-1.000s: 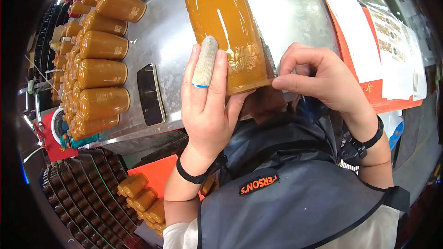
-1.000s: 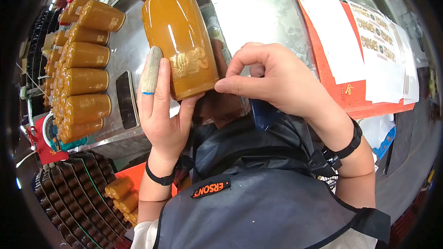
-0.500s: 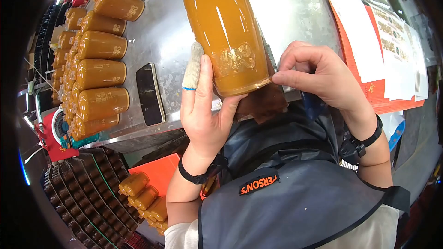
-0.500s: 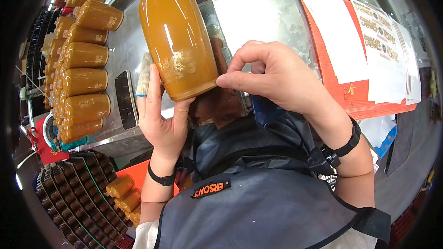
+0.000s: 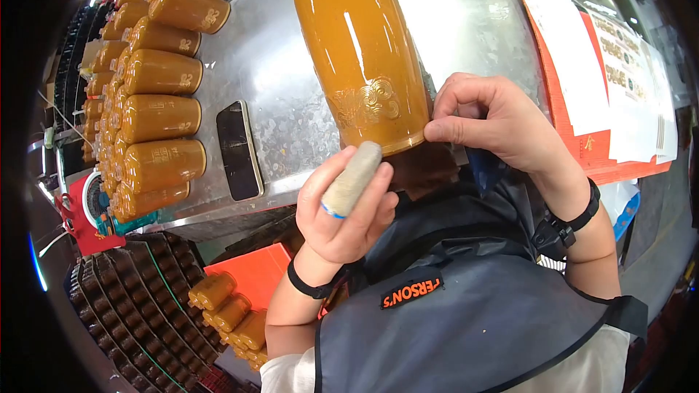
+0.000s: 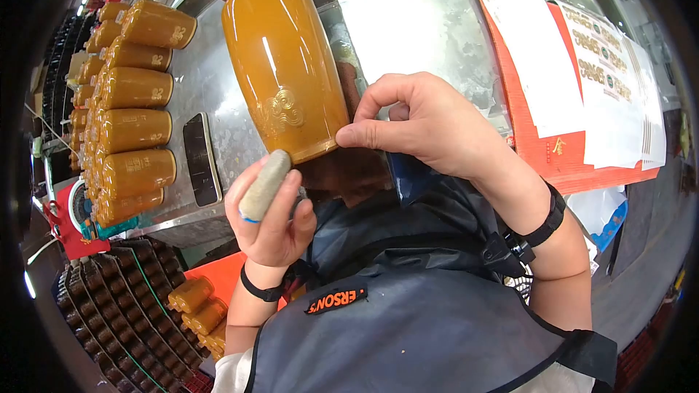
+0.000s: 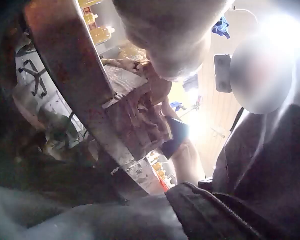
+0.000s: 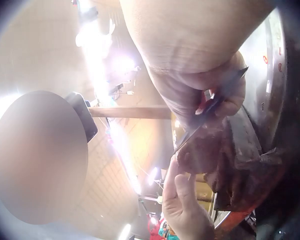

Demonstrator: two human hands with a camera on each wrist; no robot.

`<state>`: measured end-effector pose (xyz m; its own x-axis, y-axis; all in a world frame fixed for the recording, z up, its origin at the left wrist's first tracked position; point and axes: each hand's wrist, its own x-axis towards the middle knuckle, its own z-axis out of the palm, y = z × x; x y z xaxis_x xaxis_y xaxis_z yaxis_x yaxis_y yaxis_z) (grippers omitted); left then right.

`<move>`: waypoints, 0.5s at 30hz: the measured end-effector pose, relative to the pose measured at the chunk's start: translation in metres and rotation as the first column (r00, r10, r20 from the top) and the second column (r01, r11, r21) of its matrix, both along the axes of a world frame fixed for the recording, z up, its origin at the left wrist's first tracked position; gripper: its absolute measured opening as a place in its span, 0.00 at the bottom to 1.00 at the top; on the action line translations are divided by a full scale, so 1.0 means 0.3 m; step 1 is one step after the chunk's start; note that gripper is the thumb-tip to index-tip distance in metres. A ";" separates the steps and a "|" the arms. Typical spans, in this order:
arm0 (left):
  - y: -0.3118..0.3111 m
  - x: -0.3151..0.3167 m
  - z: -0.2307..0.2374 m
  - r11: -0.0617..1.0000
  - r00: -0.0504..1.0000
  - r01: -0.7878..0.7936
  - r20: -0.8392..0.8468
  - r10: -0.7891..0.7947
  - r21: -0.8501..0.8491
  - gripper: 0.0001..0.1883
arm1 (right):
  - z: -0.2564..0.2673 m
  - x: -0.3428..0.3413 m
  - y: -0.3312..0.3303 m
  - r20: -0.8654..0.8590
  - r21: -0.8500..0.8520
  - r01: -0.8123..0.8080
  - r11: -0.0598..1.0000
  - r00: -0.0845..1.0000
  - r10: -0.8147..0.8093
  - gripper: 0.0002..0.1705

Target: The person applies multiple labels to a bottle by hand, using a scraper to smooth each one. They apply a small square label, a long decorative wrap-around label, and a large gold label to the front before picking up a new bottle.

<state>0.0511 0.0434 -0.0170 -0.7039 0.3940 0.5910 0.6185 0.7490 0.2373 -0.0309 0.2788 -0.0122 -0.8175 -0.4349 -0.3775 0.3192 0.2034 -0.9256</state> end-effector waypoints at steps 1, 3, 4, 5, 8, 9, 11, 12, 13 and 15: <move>0.006 -0.001 0.002 0.999 0.999 0.014 -0.035 -0.015 -0.031 0.14 | -0.015 0.001 0.000 -0.035 -0.045 -0.005 0.999 0.999 0.003 0.10; 0.009 -0.016 -0.001 0.994 0.998 0.024 -0.058 -0.031 -0.110 0.11 | -0.025 0.000 -0.001 -0.072 -0.088 -0.010 0.996 0.997 0.004 0.13; 0.019 -0.029 -0.012 0.992 0.993 0.054 -0.096 -0.064 -0.110 0.11 | -0.024 0.001 -0.003 -0.079 -0.105 -0.012 0.994 0.997 0.004 0.13; 0.030 -0.037 -0.023 0.990 0.986 0.084 -0.133 -0.099 -0.112 0.12 | -0.024 0.001 -0.003 -0.087 -0.122 -0.013 0.992 0.996 0.002 0.13; 0.072 -0.037 -0.033 0.980 0.979 0.026 -0.194 -0.065 -0.196 0.13 | -0.019 -0.003 0.001 -0.120 -0.082 -0.020 0.996 0.993 0.010 0.13; 0.079 -0.038 -0.033 0.972 0.968 -0.006 -0.245 -0.053 -0.235 0.14 | -0.010 -0.003 0.001 -0.120 -0.084 -0.017 0.996 0.993 0.007 0.13; 0.056 -0.015 -0.022 0.982 0.985 0.006 -0.167 -0.038 -0.190 0.14 | 0.011 -0.005 0.001 -0.108 -0.051 -0.022 0.998 0.994 0.016 0.13; 0.041 -0.001 -0.014 0.990 0.996 0.012 -0.087 -0.024 -0.144 0.14 | 0.010 -0.006 0.004 -0.108 -0.055 -0.019 0.998 0.994 0.013 0.13; 0.029 0.010 -0.004 0.989 0.996 0.015 -0.084 -0.028 -0.149 0.14 | 0.007 -0.007 0.005 -0.093 -0.064 -0.024 0.998 0.995 0.017 0.13; 0.011 0.028 0.018 0.986 0.999 -0.043 -0.021 0.040 -0.159 0.16 | 0.006 -0.008 0.004 -0.078 -0.077 -0.032 0.997 0.997 0.026 0.13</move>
<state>0.0594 0.0466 -0.0117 -0.7116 0.4549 0.5355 0.5895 0.8013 0.1026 -0.0332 0.2799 -0.0105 -0.8295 -0.4844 -0.2782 0.2419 0.1375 -0.9605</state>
